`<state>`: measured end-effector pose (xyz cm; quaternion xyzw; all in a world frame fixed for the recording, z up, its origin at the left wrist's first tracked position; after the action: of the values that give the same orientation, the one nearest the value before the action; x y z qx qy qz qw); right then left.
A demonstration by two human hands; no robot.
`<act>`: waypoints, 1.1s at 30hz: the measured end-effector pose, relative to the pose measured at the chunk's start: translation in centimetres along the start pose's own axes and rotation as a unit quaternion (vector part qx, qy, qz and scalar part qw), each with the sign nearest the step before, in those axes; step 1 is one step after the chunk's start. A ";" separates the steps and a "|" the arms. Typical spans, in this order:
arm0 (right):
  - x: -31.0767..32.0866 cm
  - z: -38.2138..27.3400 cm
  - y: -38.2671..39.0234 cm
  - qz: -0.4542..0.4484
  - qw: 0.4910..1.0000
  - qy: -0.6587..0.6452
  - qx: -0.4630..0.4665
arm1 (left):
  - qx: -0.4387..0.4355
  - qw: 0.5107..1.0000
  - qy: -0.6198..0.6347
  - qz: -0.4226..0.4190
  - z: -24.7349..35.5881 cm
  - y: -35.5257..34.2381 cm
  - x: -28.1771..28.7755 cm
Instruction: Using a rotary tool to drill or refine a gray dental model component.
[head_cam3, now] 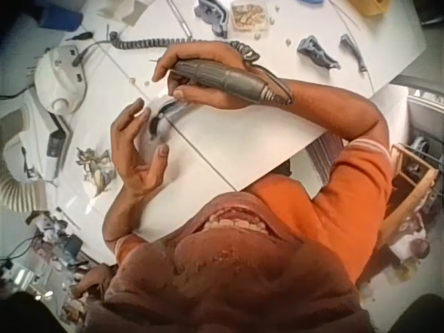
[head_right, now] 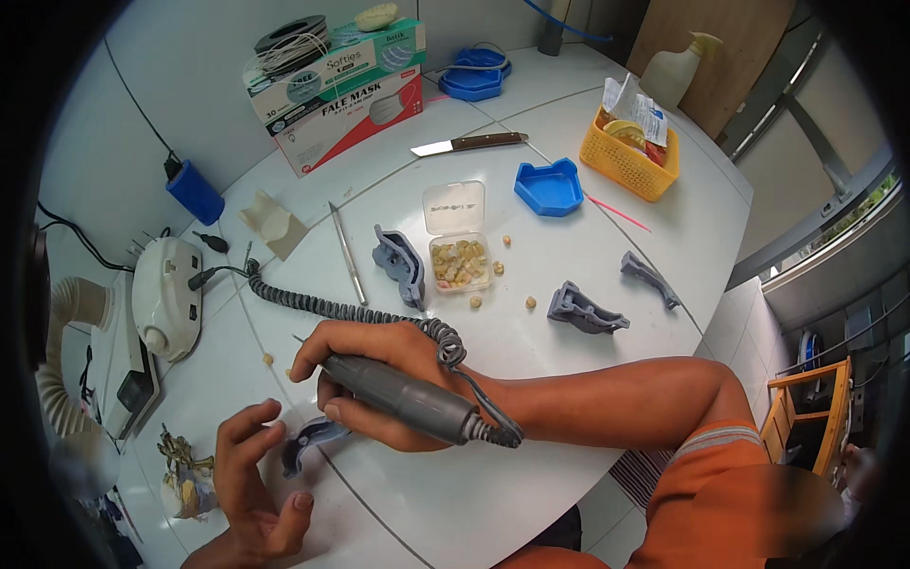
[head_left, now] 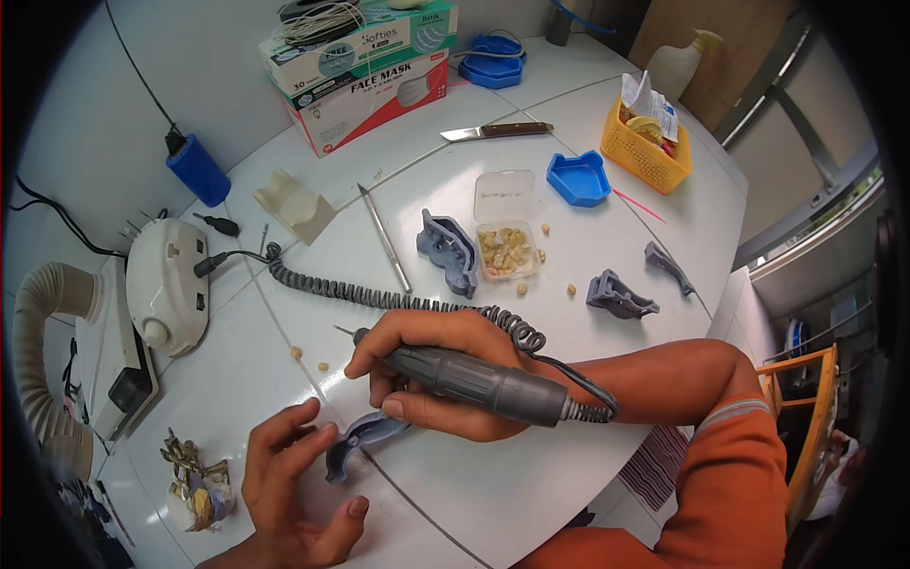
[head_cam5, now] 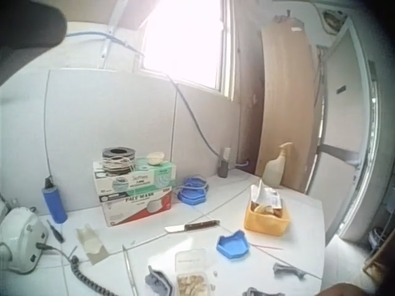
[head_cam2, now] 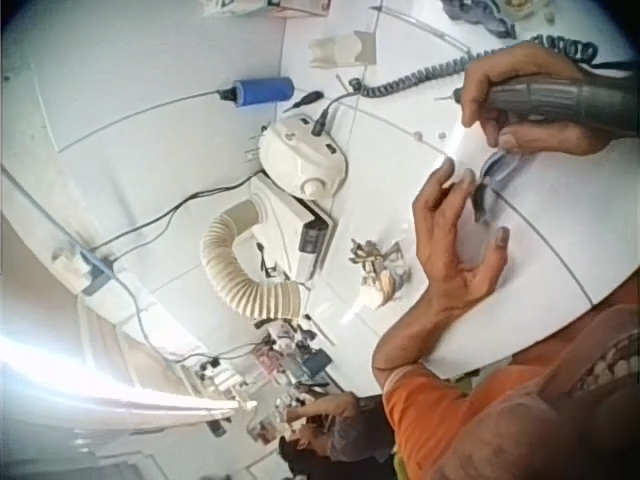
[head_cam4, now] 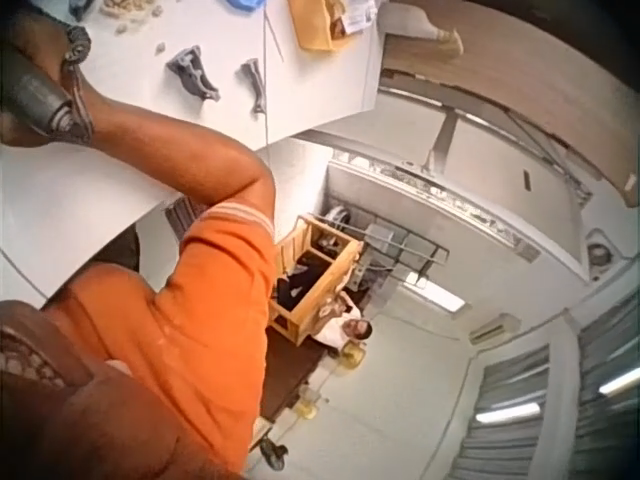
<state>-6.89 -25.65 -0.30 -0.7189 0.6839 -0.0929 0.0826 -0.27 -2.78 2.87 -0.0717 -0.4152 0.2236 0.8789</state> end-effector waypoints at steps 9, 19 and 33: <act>1.1 0.3 0.8 0.008 0.997 -0.008 -0.071 | 0.036 0.983 -0.103 0.147 9.0 -6.1 14.8; -0.3 -4.1 -0.3 0.072 0.976 0.117 0.170 | 0.097 0.956 -0.276 -0.031 10.3 -10.5 14.5; -0.7 -13.4 -8.8 -0.006 0.988 -0.052 0.142 | 0.115 0.967 -0.219 -0.067 8.5 -4.5 8.9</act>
<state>-1.69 -24.42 14.81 -0.7080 0.6540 -0.1524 0.2185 -0.27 -3.26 16.00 0.1089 -0.5726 0.2205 0.7821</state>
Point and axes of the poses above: each hand's wrist, its own y-axis away from the middle knuckle, its own x-axis out of the back of the hand, z = x × y, the point moved 4 cm from there along -y, towards the middle knuckle, and after that the axes turned 1 degree about -z, right-handed, at the moved point
